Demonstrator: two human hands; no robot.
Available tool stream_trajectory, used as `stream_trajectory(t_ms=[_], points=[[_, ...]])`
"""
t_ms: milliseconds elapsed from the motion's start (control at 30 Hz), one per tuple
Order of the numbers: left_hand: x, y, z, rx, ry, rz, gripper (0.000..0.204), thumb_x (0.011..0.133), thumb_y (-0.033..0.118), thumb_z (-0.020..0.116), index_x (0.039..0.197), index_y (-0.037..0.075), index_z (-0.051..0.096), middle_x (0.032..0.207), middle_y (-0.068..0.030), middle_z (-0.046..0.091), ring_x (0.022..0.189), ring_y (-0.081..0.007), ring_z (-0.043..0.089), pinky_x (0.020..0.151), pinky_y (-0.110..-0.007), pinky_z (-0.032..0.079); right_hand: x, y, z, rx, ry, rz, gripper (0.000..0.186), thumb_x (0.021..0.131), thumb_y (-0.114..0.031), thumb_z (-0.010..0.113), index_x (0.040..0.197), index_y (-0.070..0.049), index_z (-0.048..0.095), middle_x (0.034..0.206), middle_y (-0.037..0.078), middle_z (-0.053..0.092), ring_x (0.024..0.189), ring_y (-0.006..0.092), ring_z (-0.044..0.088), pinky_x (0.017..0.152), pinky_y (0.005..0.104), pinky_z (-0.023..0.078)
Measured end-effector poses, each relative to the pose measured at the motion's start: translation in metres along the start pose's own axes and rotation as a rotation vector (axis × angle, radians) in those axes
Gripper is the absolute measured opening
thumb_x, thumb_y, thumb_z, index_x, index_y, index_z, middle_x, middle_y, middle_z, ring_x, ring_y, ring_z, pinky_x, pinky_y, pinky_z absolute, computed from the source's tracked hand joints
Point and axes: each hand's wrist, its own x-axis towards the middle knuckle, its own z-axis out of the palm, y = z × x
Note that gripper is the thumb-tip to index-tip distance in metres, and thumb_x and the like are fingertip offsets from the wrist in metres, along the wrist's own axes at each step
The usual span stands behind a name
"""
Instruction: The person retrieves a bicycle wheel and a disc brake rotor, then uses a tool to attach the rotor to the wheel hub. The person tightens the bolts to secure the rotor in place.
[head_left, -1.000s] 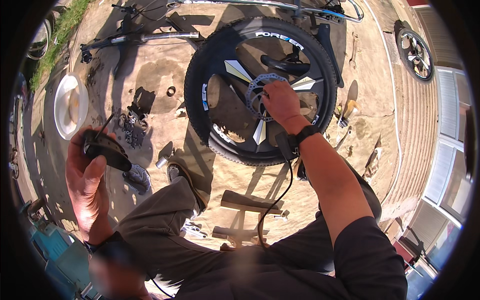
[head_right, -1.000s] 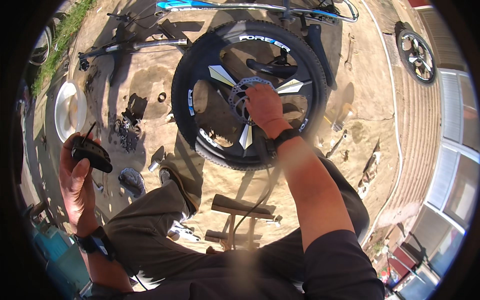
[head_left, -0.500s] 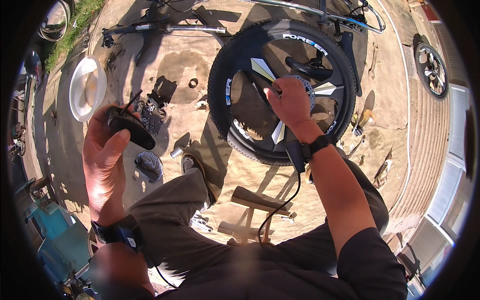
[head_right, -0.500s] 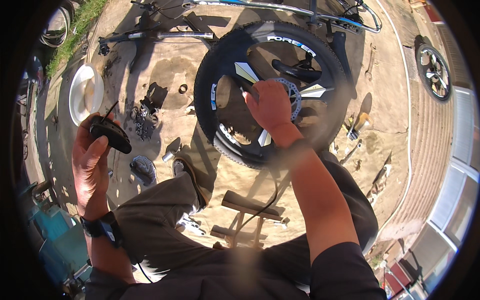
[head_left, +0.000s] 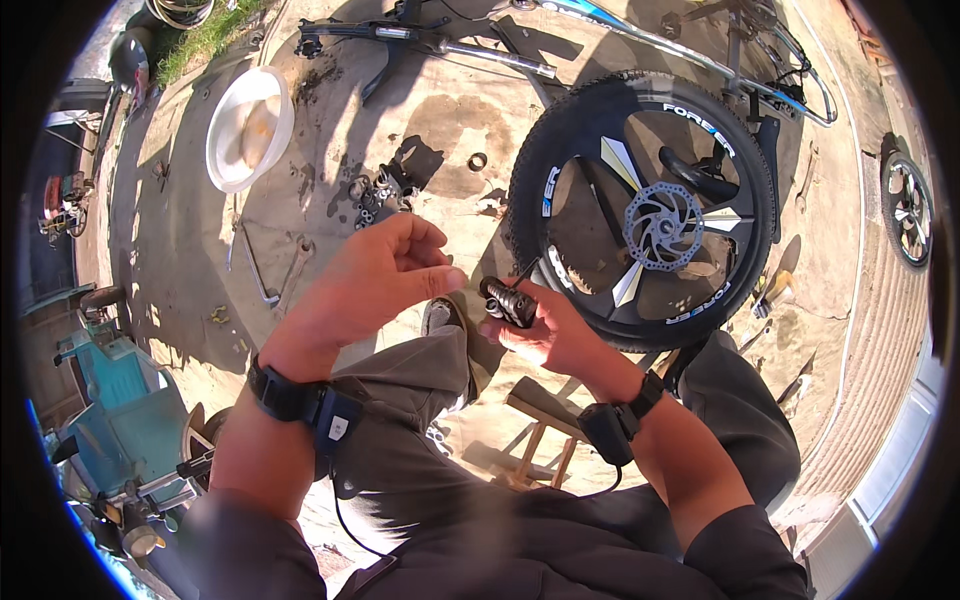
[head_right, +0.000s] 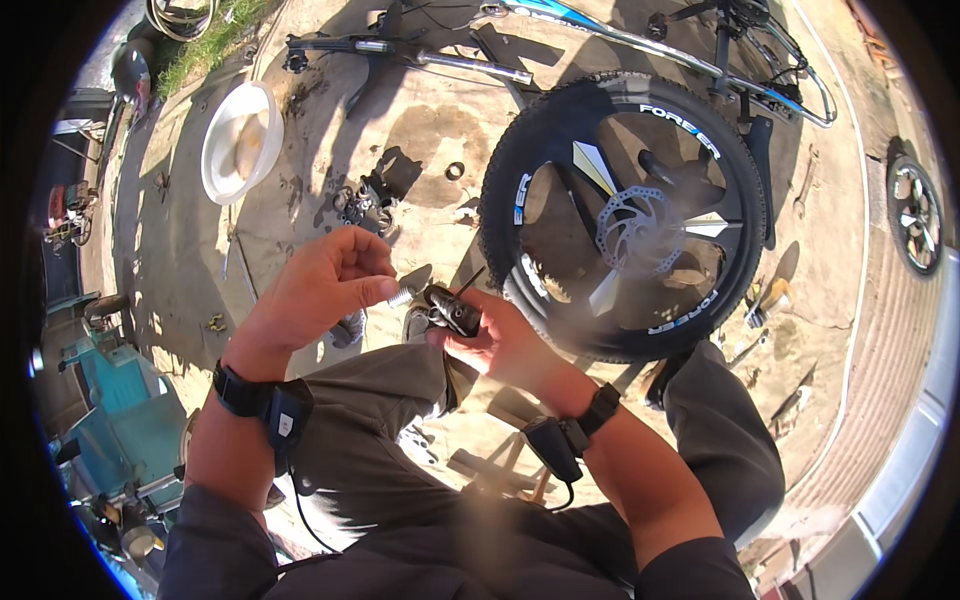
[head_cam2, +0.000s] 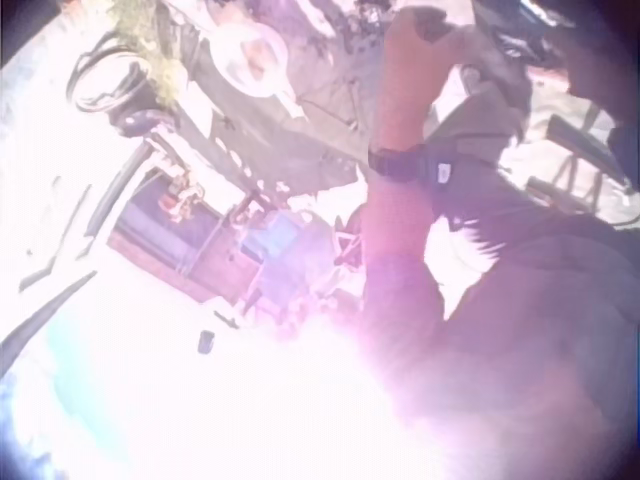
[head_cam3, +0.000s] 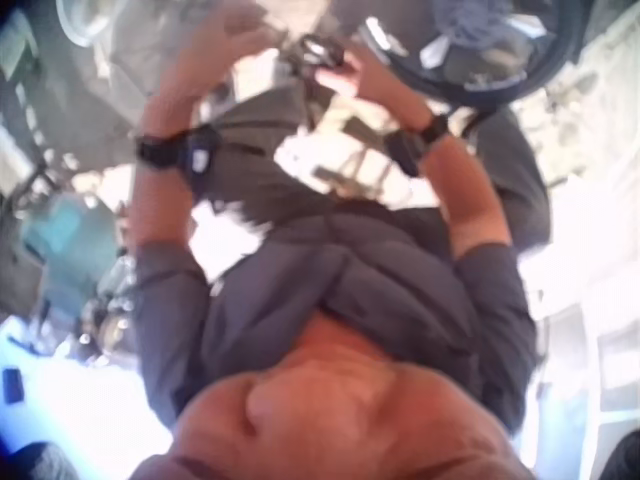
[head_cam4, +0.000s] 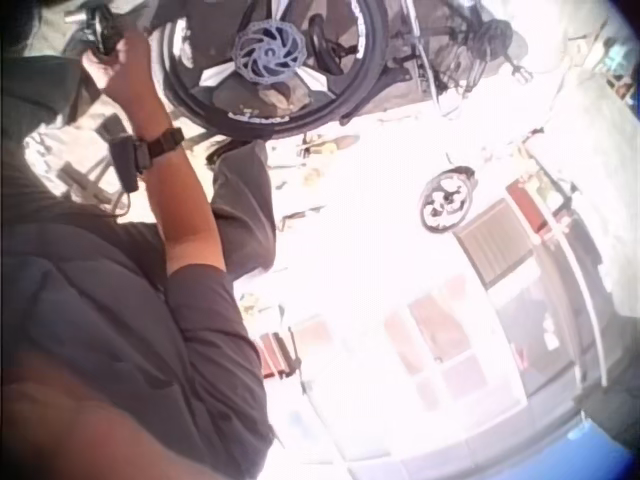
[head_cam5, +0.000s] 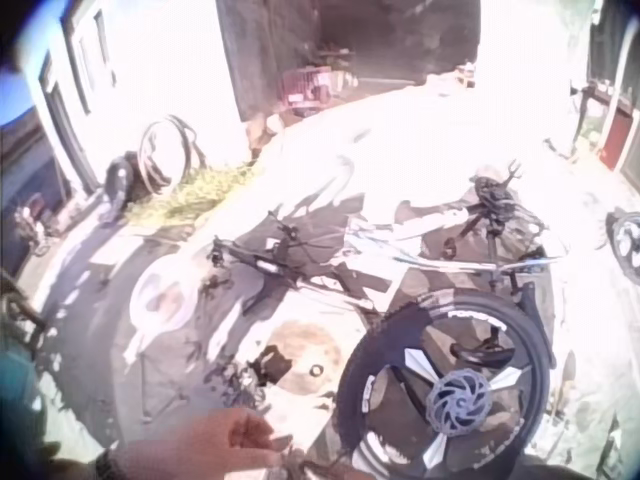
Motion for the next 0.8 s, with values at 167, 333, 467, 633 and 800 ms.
stream_trajectory(t_ms=[167, 333, 467, 633, 800], points=[[0.034, -0.071, -0.130, 0.326, 0.383, -0.063, 0.023, 0.094, 0.021, 0.072, 0.103, 0.001, 0.068, 0.084, -0.0031, 0.069, 0.078, -0.0118, 0.063, 0.072, -0.028, 0.052, 0.003, 0.016, -0.014, -0.460, 0.086, 0.021, 0.050, 0.089, -0.023, 0.082, 0.131, -0.003, 0.061, 0.100, 0.005, 0.068, 0.093, 0.0122, 0.061, 0.085, 0.0294, 0.051], [0.066, -0.183, -0.162, 0.729, 0.550, -0.157, 0.029, 0.087, 0.028, 0.070, 0.102, 0.003, 0.071, 0.090, -0.0127, 0.075, 0.082, -0.0222, 0.071, 0.074, -0.036, 0.054, 0.009, 0.030, -0.031, -0.659, 0.141, 0.026, 0.052, 0.088, -0.024, 0.084, 0.130, -0.002, 0.063, 0.097, 0.000, 0.066, 0.088, 0.0075, 0.057, 0.080, 0.0269, 0.050], [0.085, -0.222, -0.136, 0.846, 0.508, -0.259, 0.026, 0.090, 0.029, 0.066, 0.105, 0.009, 0.073, 0.100, -0.0156, 0.075, 0.096, -0.0352, 0.071, 0.083, -0.045, 0.054, 0.015, 0.008, -0.033, -0.752, 0.127, 0.220, 0.053, 0.086, -0.023, 0.086, 0.128, -0.001, 0.063, 0.097, 0.003, 0.067, 0.087, 0.0092, 0.059, 0.080, 0.0284, 0.051], [0.104, -0.263, -0.117, 0.851, 0.426, -0.304, 0.022, 0.093, 0.026, 0.063, 0.104, 0.009, 0.070, 0.109, -0.0173, 0.072, 0.104, -0.0383, 0.068, 0.088, -0.048, 0.054, 0.018, 0.018, -0.044, -0.720, 0.173, 0.102, 0.051, 0.085, -0.022, 0.086, 0.127, -0.002, 0.064, 0.096, 0.002, 0.068, 0.086, 0.0088, 0.059, 0.079, 0.0283, 0.051], [0.120, -0.294, -0.113, 0.856, 0.433, -0.293, 0.020, 0.093, 0.025, 0.062, 0.102, 0.009, 0.069, 0.107, -0.0172, 0.072, 0.103, -0.0393, 0.068, 0.088, -0.049, 0.054, 0.026, 0.012, -0.041, -0.623, 0.203, 0.196, 0.045, 0.085, -0.020, 0.083, 0.125, -0.005, 0.069, 0.109, 0.010, 0.073, 0.095, 0.0178, 0.069, 0.086, 0.0335, 0.055]])
